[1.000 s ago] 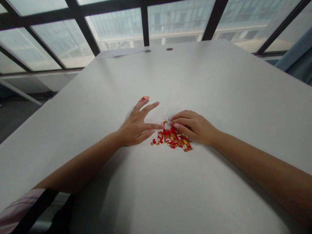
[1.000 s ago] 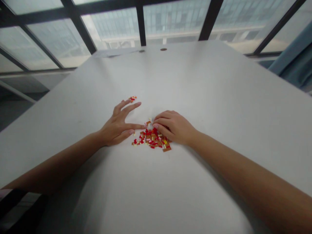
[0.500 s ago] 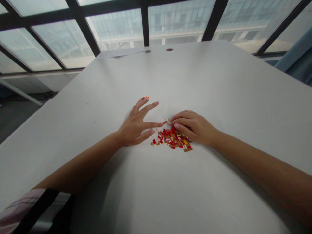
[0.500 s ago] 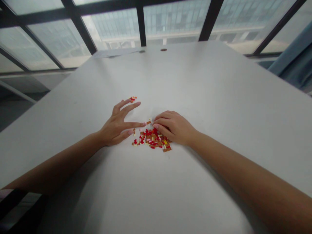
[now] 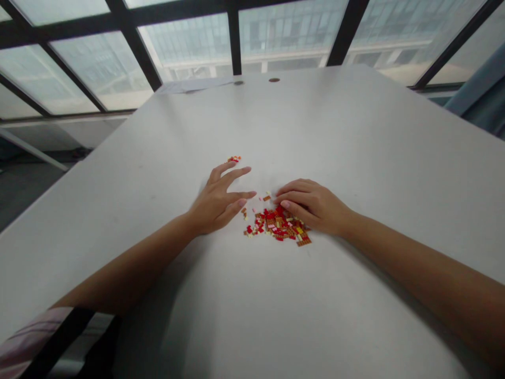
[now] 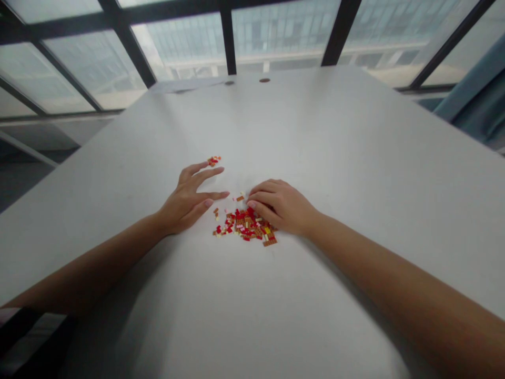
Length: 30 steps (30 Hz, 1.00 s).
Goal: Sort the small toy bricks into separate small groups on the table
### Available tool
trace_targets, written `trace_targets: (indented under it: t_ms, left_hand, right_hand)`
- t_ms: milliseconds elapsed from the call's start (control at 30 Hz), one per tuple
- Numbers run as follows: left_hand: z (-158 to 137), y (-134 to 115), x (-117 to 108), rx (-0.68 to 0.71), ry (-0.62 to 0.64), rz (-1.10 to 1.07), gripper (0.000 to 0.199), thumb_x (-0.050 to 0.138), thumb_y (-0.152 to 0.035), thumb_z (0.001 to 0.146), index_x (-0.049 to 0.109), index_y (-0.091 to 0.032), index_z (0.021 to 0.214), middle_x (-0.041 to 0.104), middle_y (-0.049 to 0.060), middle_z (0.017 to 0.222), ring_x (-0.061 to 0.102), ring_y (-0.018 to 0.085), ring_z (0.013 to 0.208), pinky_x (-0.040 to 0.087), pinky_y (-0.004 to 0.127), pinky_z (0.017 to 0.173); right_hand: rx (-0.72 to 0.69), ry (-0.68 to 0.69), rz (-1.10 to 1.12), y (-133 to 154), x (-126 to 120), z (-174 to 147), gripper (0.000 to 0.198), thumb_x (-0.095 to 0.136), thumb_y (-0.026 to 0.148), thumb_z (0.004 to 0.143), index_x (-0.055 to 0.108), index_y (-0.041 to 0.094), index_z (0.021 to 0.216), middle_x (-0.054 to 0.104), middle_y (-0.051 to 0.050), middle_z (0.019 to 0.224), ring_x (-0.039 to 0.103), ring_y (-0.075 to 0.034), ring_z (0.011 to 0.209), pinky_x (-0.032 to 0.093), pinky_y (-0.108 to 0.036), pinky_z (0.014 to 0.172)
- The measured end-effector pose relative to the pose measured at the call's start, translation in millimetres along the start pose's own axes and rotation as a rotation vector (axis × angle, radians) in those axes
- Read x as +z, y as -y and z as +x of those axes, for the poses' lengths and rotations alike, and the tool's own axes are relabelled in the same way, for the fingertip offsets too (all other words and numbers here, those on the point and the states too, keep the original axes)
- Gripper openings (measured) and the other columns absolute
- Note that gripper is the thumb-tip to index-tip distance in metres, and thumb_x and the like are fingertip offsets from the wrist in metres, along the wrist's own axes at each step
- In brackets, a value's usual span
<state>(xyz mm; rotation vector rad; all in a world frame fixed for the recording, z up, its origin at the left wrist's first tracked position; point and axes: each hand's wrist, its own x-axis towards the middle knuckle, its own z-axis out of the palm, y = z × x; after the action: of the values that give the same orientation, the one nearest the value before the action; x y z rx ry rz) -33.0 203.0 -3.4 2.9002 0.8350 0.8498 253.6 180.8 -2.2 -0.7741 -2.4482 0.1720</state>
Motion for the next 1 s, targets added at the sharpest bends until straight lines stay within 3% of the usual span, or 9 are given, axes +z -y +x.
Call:
trace_targets:
  t_ms: [200,500,667,800,900,1000]
  left_hand:
    - [-2,2,3,-0.092,-0.066,0.084,0.046,0.035,-0.041,0.106,0.078,-0.026,0.114,0.056,0.009,0.145,0.041,0.030,0.138,0.034,0.054,0.117]
    - [-3,9,16,-0.551,-0.042,0.235,0.052,0.026,-0.044,0.107,0.060,-0.027,0.142,0.050,0.013,0.151,0.034,0.037,0.145,0.028,0.061,0.119]
    - [-1,9,14,-0.616,-0.053,0.238,0.054,0.022,-0.042,0.107,0.055,-0.027,0.147,0.048,0.013,0.154,0.034,0.036,0.146,0.027,0.060,0.120]
    - [1,7,11,-0.653,-0.054,0.247,0.052,0.026,-0.040,0.107,0.066,-0.025,0.136,0.051,0.012,0.151,0.037,0.035,0.145,0.025,0.059,0.122]
    - [3,1,10,-0.655,-0.053,0.295,0.047,0.033,-0.039,0.105,0.074,-0.024,0.123,0.043,0.012,0.156,0.029,0.039,0.150,0.022,0.059,0.124]
    - [7,-5,10,-0.647,-0.015,0.331,0.041,0.043,-0.041,0.103,0.072,-0.027,0.127,0.032,0.010,0.164,0.020,0.044,0.153,0.017,0.064,0.124]
  right_hand:
    - [-0.041,-0.027,-0.028,0,0,1,0.040,0.041,0.032,0.105,0.076,0.016,0.097,0.077,-0.013,0.100,0.070,-0.022,0.092,0.055,-0.038,0.083]
    - [-0.056,-0.041,-0.027,1,0,1,0.039,0.041,0.032,0.105,0.076,0.015,0.096,0.077,-0.012,0.098,0.070,-0.022,0.091,0.055,-0.038,0.082]
    - [-0.054,-0.044,-0.029,0,1,0,0.039,0.041,0.032,0.105,0.076,0.015,0.097,0.077,-0.012,0.099,0.070,-0.022,0.092,0.055,-0.038,0.083]
    - [-0.046,-0.031,-0.025,-1,1,0,0.040,0.040,0.033,0.105,0.076,0.015,0.097,0.077,-0.013,0.099,0.070,-0.022,0.092,0.055,-0.039,0.083]
    - [-0.017,-0.014,-0.007,-1,1,0,0.040,0.040,0.035,0.105,0.076,0.017,0.098,0.077,-0.012,0.101,0.069,-0.022,0.094,0.055,-0.039,0.085]
    - [0.011,-0.002,0.011,0,0,-1,0.039,0.041,0.036,0.105,0.076,0.018,0.099,0.077,-0.012,0.102,0.069,-0.022,0.095,0.054,-0.040,0.086]
